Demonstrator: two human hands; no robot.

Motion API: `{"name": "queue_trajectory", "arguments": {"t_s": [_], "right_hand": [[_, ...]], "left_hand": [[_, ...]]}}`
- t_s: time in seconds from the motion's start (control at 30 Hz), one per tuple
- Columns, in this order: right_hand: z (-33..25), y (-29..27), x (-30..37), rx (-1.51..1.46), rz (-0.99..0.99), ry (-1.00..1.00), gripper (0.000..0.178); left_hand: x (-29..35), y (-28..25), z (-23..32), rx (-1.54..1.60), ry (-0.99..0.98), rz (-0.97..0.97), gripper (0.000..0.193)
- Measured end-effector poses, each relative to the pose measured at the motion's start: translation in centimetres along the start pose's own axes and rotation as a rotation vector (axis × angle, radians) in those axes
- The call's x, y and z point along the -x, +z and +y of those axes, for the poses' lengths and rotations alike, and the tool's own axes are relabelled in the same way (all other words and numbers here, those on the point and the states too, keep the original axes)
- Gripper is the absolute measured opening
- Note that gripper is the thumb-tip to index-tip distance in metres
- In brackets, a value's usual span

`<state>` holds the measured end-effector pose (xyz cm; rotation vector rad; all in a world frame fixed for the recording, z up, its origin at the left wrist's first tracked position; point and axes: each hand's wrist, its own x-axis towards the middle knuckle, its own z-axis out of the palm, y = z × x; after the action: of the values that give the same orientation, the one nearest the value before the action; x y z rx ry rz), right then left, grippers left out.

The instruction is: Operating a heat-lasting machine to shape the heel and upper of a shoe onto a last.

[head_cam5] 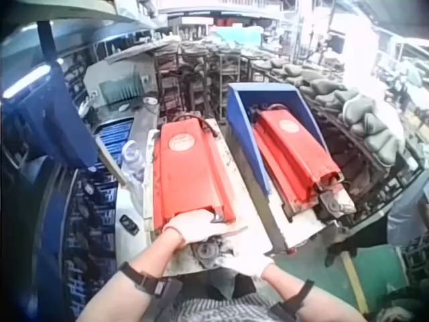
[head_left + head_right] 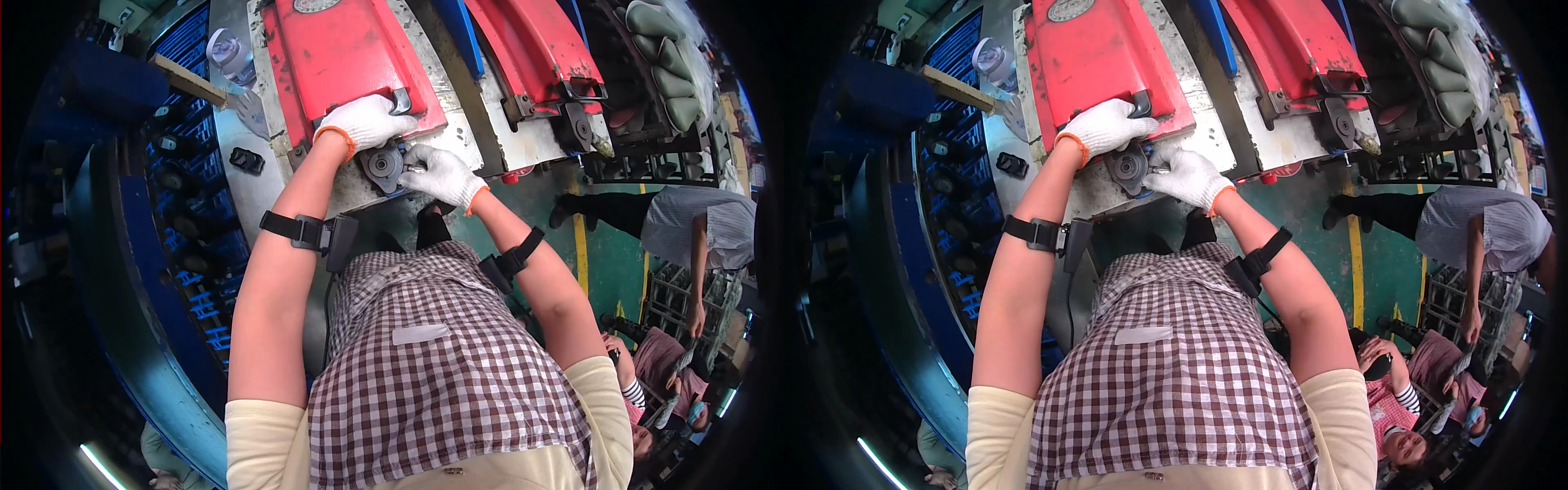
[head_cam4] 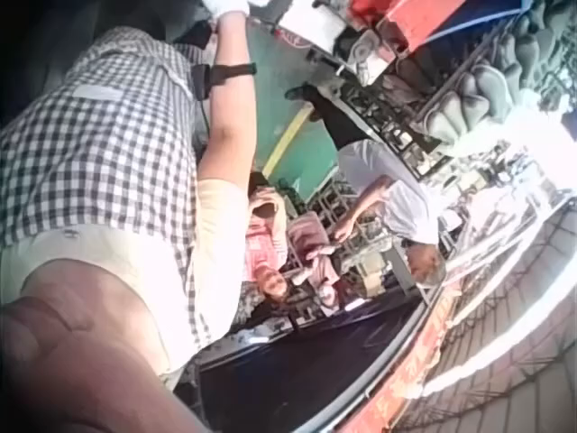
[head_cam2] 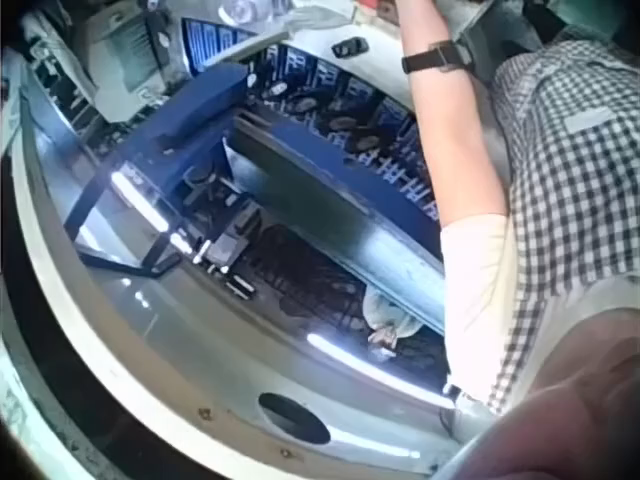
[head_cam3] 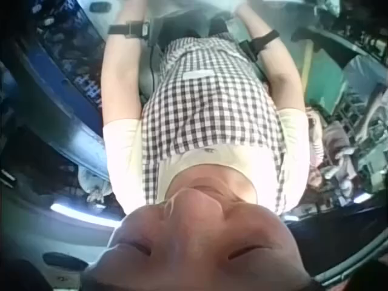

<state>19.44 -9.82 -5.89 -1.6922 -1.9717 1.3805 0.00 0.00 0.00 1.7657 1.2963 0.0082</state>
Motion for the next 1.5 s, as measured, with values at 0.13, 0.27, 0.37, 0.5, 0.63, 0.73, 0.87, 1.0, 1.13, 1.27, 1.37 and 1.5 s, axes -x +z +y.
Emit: {"name": "queue_trajectory", "arguments": {"t_s": [0.13,0.27,0.37,0.5,0.63,0.73,0.87,1.0,1.13,1.27,1.37,1.5], "right_hand": [[0.7,-0.1,-0.9,-0.087,0.025,0.005,0.042],[0.8,0.3,-0.4,-0.175,-0.011,0.001,0.047],[0.6,0.1,-0.4,-0.154,-0.027,0.026,0.046],[0.3,0.3,-0.2,-0.221,-0.017,0.033,0.032],[0.4,0.2,-0.3,-0.199,-0.010,0.020,0.037],[0.6,0.3,-0.4,-0.173,-0.017,0.021,0.043],[1.5,0.7,-0.8,-0.223,-0.026,0.038,0.041],[0.4,0.5,-0.1,-0.252,-0.037,0.027,0.047],[-2.0,2.8,2.4,-0.540,-0.278,0.321,0.067],[-2.5,3.4,2.9,-0.526,-0.453,0.375,0.069],[-2.5,3.5,2.4,-0.530,-0.584,0.452,0.062],[-4.0,6.1,1.4,-0.936,-0.779,0.417,0.052]], "left_hand": [[-0.4,-0.5,0.4,-0.017,-0.003,0.023,0.048],[0.1,-0.3,0.2,-0.034,-0.015,-0.003,0.049],[-0.2,-0.2,-0.1,-0.042,0.014,-0.020,0.049],[-0.4,0.1,-0.5,-0.051,0.043,0.013,0.049],[-0.3,0.2,-0.6,-0.070,0.061,0.077,0.050],[-0.2,0.2,-0.4,-0.086,0.063,0.060,0.051],[-0.1,0.0,-0.3,-0.084,0.077,0.064,0.052],[0.0,0.0,-0.2,-0.075,0.075,0.069,0.054],[0.5,-0.3,0.0,-0.167,0.041,0.010,0.069],[0.8,-0.5,0.4,-0.174,0.010,-0.005,0.067],[0.8,-0.5,0.6,-0.222,0.014,0.010,0.066],[1.2,-0.3,0.5,-0.235,0.084,0.147,0.069]]}}
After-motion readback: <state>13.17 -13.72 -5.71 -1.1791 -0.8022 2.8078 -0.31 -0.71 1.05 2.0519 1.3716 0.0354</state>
